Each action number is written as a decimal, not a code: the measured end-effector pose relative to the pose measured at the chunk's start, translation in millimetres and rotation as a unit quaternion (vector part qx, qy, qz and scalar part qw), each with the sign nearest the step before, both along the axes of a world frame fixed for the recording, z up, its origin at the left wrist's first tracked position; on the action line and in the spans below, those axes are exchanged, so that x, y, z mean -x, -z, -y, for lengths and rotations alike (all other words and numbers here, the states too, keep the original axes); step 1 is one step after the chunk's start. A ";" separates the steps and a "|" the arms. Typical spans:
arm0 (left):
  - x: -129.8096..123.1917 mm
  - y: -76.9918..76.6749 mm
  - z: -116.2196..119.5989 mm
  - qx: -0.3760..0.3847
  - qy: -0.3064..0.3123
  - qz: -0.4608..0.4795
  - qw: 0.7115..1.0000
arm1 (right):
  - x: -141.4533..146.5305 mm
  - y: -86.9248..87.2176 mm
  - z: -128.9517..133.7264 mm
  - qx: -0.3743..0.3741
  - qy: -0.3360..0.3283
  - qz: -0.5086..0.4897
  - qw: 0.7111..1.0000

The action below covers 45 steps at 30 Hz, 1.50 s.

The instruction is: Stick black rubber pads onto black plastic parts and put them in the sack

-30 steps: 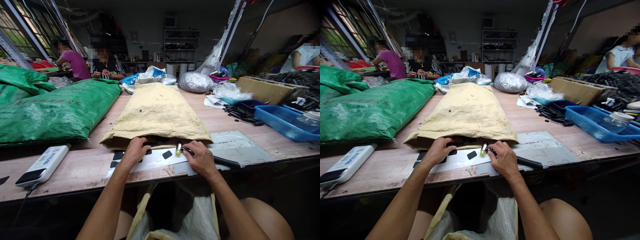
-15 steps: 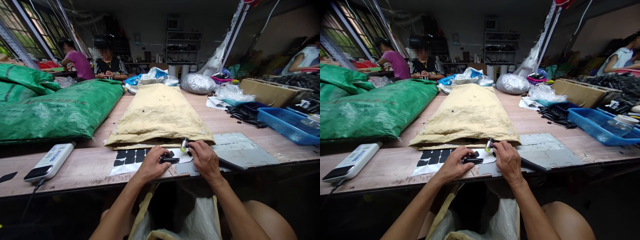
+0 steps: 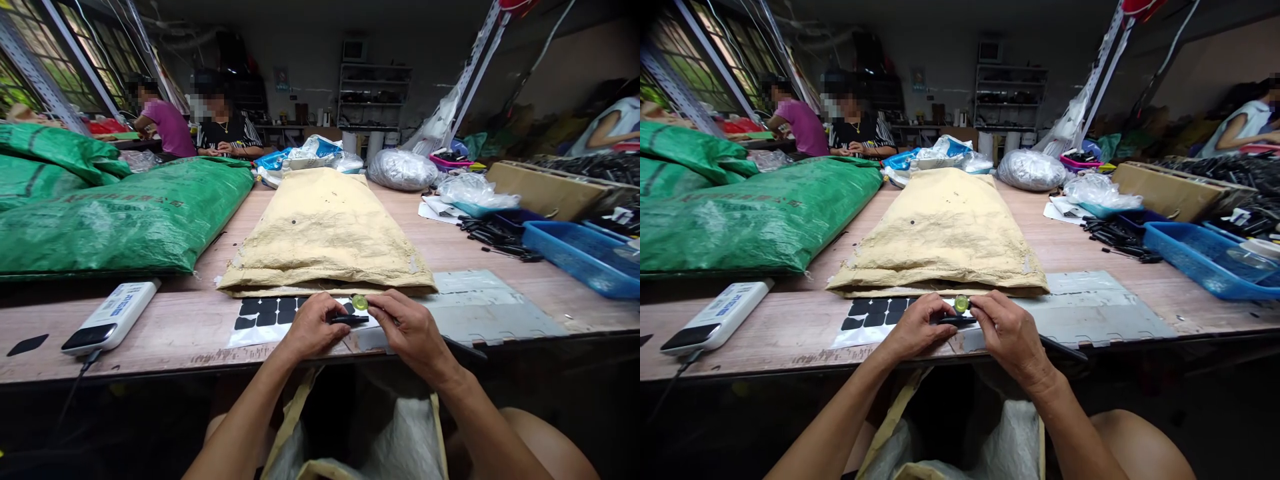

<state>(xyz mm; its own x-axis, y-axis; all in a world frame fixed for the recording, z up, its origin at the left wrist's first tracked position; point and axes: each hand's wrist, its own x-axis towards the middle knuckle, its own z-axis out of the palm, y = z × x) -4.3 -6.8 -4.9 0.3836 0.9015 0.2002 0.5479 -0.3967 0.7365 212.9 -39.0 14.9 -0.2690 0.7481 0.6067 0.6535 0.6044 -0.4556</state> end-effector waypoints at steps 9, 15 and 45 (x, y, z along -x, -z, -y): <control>-0.5 1.0 -2.4 -0.002 0.003 -0.031 1.000 | 19.3 -8.5 8.5 0.015 -0.027 -0.010 0.999; -0.6 2.3 -2.5 0.000 -0.002 -0.027 1.000 | 18.7 -6.7 10.4 0.038 0.013 0.093 0.995; 0.4 -1.0 1.3 0.005 0.001 0.007 1.000 | -49.5 33.4 -25.1 0.009 0.092 0.084 0.992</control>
<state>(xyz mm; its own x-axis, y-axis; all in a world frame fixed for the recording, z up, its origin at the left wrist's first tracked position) -4.7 -8.1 -3.8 0.3835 0.9024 0.1963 0.5371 -0.3908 0.7475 262.4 -13.8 -18.5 -0.2223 0.8040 0.5514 0.8197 0.4604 -0.3408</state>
